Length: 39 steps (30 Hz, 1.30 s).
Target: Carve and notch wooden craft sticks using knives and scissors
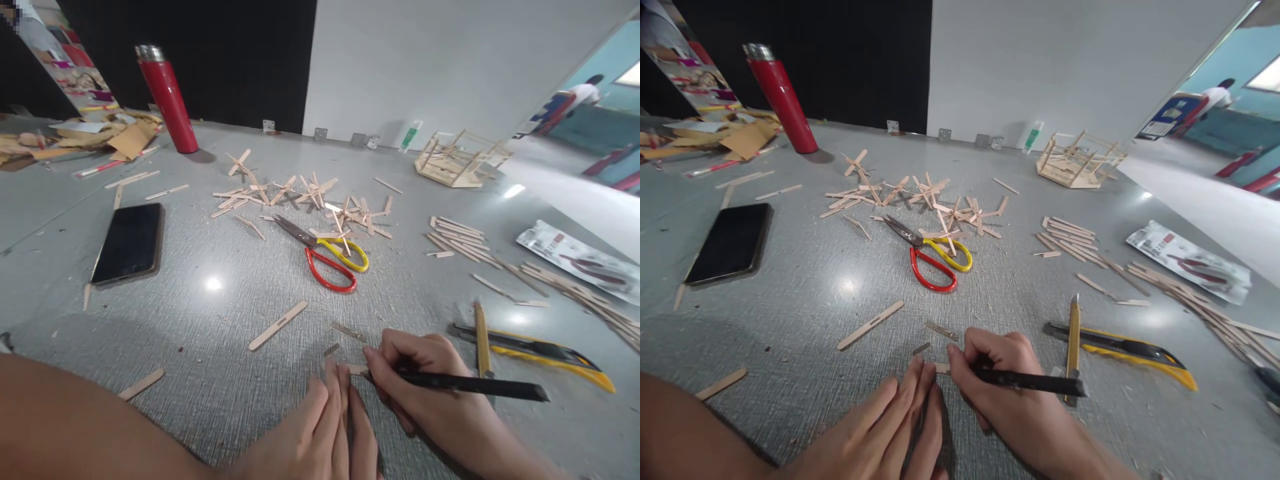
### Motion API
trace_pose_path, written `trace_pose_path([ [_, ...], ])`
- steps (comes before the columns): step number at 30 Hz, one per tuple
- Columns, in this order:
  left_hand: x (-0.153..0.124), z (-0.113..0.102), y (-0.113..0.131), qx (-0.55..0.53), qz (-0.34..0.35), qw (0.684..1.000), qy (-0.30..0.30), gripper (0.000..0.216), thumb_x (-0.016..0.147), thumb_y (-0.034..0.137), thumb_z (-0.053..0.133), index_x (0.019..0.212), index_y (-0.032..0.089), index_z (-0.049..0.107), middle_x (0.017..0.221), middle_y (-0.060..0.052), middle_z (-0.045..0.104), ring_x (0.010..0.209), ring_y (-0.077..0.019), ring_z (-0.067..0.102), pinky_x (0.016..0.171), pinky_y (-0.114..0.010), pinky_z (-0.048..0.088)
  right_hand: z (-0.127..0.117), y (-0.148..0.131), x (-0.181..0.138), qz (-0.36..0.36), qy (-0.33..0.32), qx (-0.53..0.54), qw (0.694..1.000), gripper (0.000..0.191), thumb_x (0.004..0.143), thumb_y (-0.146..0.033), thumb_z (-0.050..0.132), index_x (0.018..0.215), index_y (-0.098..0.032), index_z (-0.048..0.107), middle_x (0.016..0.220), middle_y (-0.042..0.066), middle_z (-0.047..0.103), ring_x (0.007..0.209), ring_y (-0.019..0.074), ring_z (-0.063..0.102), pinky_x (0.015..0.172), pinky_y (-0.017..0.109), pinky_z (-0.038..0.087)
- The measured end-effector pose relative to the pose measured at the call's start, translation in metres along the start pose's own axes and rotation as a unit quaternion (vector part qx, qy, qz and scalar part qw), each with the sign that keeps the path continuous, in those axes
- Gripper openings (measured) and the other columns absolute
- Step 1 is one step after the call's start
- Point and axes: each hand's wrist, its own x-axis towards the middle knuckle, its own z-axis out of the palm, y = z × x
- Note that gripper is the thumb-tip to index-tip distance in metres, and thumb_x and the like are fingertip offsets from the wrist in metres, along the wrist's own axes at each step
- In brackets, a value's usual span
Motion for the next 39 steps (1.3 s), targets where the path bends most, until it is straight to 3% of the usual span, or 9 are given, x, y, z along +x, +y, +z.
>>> trace_pose_path([
  [5, 0.0015, -0.0021, -0.0012, -0.003, 0.001, 1.0, -0.003, 0.039, 0.105, 0.033, 0.047, 0.102, 0.009, 0.076, 0.096, -0.011, 0.083, 0.087, -0.0212, 0.076, 0.085, -0.035, 0.045, -0.0011, -0.0007, 0.0032, -0.038, 0.029, -0.061, 0.997, 0.048, 0.1, -0.038, 0.057, 0.058, -0.022, 0.039, 0.05, -0.008, 0.033, 0.046, 0.0088, 0.03, 0.043, 0.025, 0.022],
  [15, 0.0035, -0.0023, -0.0002, -0.012, -0.007, 1.0, 0.006, 0.039, 0.105, 0.027, 0.045, 0.102, 0.004, 0.075, 0.097, -0.014, 0.083, 0.085, -0.0211, 0.076, 0.088, -0.036, 0.044, -0.0003, -0.0043, 0.0041, -0.046, 0.022, -0.084, 0.995, 0.047, 0.102, -0.036, 0.054, 0.057, -0.023, 0.043, 0.039, -0.007, 0.045, 0.034, 0.0072, 0.04, 0.037, 0.022, 0.029],
  [32, 0.0007, -0.0013, 0.0003, -0.01, -0.006, 1.0, 0.01, 0.039, 0.105, 0.028, 0.044, 0.102, 0.003, 0.075, 0.097, -0.015, 0.082, 0.088, -0.0238, 0.076, 0.087, -0.037, 0.044, -0.0015, -0.0047, 0.004, -0.058, 0.04, -0.093, 0.993, 0.047, 0.101, -0.031, 0.053, 0.057, -0.024, 0.037, 0.04, -0.007, 0.04, 0.037, 0.0073, 0.036, 0.037, 0.023, 0.025],
  [39, 0.0027, -0.002, -0.0012, -0.014, -0.005, 1.0, 0.007, 0.039, 0.105, 0.028, 0.045, 0.101, 0.004, 0.075, 0.096, -0.014, 0.083, 0.084, -0.0212, 0.076, 0.088, -0.036, 0.044, -0.0018, -0.0026, 0.0018, -0.026, 0.024, -0.053, 0.998, 0.046, 0.099, -0.031, 0.056, 0.057, -0.023, 0.039, 0.039, -0.008, 0.042, 0.036, 0.0073, 0.039, 0.039, 0.022, 0.029],
])
